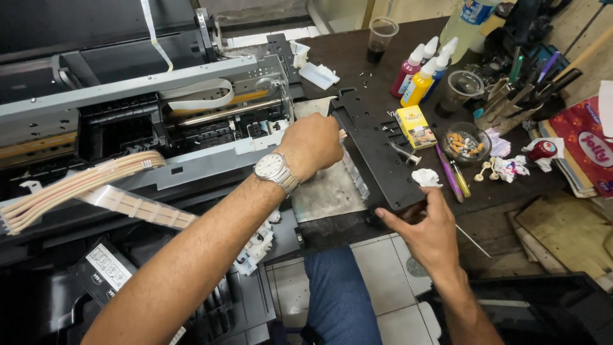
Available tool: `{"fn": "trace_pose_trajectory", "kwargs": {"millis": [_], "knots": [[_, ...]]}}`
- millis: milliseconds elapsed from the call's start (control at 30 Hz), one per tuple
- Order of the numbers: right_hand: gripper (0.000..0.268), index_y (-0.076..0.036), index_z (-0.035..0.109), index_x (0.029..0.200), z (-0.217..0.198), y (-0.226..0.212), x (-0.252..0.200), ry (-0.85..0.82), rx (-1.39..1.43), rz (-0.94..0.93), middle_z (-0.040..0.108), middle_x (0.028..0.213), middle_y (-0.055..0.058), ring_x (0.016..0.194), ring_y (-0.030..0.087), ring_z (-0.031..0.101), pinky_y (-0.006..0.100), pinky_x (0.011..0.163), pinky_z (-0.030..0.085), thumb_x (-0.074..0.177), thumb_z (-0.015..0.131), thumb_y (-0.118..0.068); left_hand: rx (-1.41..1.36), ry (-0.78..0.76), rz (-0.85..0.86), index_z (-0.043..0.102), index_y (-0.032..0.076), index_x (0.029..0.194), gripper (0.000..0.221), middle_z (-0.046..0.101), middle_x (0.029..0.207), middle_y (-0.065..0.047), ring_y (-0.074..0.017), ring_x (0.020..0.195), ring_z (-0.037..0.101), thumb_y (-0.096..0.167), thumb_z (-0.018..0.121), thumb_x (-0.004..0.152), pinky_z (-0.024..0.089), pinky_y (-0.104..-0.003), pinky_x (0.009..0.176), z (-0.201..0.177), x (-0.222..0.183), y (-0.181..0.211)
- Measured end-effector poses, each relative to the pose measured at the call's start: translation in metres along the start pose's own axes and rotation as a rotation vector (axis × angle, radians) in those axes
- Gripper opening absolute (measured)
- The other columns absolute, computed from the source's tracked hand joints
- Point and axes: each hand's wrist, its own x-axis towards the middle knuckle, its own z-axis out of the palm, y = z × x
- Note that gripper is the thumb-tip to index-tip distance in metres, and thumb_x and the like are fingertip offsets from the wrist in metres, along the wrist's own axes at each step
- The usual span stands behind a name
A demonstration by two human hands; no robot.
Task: Wiping ink tank components, routing ink tubes, and using a screwdriver to reassemble a printer's ink delivery system.
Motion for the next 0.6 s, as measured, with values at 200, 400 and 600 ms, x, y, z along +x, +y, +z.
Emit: {"fn": "trace_pose_trajectory", "kwargs": {"millis": [200,400,600], "knots": [[0.084,-0.001,0.061,0.118,0.000,-0.002,-0.002,-0.023,0.044,0.002,0.066,0.089,0.018,0.087,0.037,0.074,0.050,0.080,0.059,0.062,0.094,-0.054,-0.061,0.018,0.012,0.078,-0.004,0.091,0.031,0.075,0.081,-0.026,-0.0467,0.083,0.075,0.022,0.068,0.077,0.061,-0.051,0.070,0.003,0.007,-0.003],[0.096,0.004,0.056,0.130,0.002,-0.006,-0.003,-0.007,0.122,0.020,0.063,0.098,0.022,0.083,0.036,0.074,0.048,0.077,0.060,0.061,0.096,-0.049,0.076,-0.054,0.076,0.079,0.002,0.089,0.032,0.076,0.084,-0.021,-0.0451,0.083,0.076,0.028,0.064,0.076,0.059,-0.056,0.074,-0.016,-0.008,-0.001],[0.101,0.000,0.051,0.141,0.001,0.031,0.003,-0.110,0.365,0.020,0.061,0.093,0.015,0.068,0.023,0.066,0.033,0.067,0.057,0.060,0.096,-0.042,0.223,0.063,0.180,0.068,0.003,0.119,0.054,0.074,0.111,-0.019,-0.0395,0.112,0.066,0.037,0.079,0.078,0.044,-0.054,0.098,-0.049,-0.063,0.016]]}}
